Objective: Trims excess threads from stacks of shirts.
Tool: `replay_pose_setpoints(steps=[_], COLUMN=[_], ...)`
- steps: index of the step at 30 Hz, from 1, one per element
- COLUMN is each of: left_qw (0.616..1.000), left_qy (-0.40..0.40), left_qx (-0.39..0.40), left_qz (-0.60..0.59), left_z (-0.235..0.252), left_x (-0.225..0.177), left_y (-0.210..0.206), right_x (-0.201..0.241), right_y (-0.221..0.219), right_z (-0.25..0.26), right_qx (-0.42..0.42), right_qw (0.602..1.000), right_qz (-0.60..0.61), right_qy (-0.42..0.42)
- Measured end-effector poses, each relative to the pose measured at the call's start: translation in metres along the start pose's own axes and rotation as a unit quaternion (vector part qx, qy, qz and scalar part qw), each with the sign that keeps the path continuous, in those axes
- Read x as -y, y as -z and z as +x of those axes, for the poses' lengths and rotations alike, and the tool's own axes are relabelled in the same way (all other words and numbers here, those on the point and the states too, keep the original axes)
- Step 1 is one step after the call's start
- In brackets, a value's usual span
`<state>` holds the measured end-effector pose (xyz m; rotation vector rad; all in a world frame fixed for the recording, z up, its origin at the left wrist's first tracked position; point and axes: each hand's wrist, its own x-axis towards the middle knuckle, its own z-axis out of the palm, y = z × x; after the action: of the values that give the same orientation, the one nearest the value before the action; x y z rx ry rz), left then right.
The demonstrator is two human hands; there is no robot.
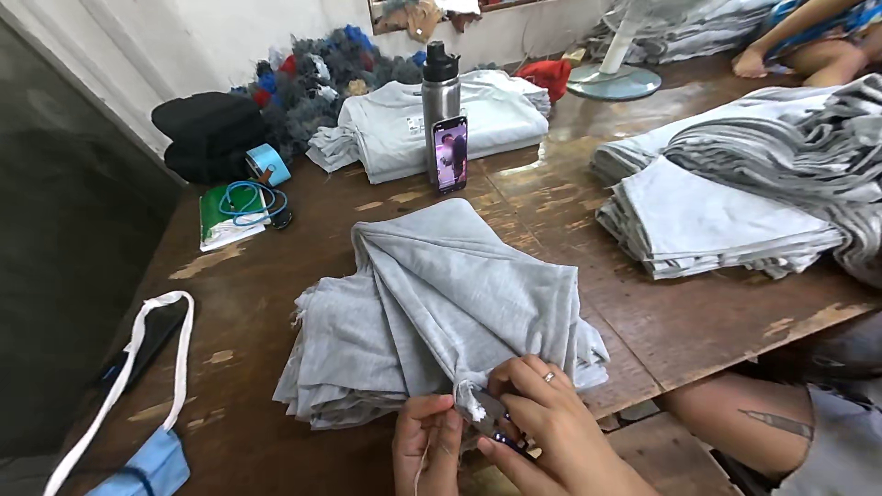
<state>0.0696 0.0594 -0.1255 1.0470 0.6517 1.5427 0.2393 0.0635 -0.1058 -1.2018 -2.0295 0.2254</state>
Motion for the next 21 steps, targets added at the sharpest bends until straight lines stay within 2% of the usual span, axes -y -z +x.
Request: replay_pose_setpoints(steps=[7,12,18,21], left_qw=[1.0,1.0,0.994,0.989], left_qy=[-0.012,-0.004,0.077,0.097], left_qx=[0.011,0.011,-0.023,-0.027], left_qz=[0.022,0.017,-0.068,-0.111], left_z=[0.0,0.002,0.004,0.006], left_x=[0.002,-0.001,-0.009,-0.011], left_y=[0.002,0.002,0.0,0.001], right_x=[0.004,0.0,-0.009,-0.01], right_y=[-0.002,0.006,0.015,0.02], right_z=[0.003,0.0,-0.003,-0.002], right_qx=[0.012,0.037,0.068,0.086], right_qw=[1.0,0.997,0.995,0.99], right_qz=[-0.018,0.007,-0.027,-0.027], right_qy=[-0.006,0.066,0.067,0.107])
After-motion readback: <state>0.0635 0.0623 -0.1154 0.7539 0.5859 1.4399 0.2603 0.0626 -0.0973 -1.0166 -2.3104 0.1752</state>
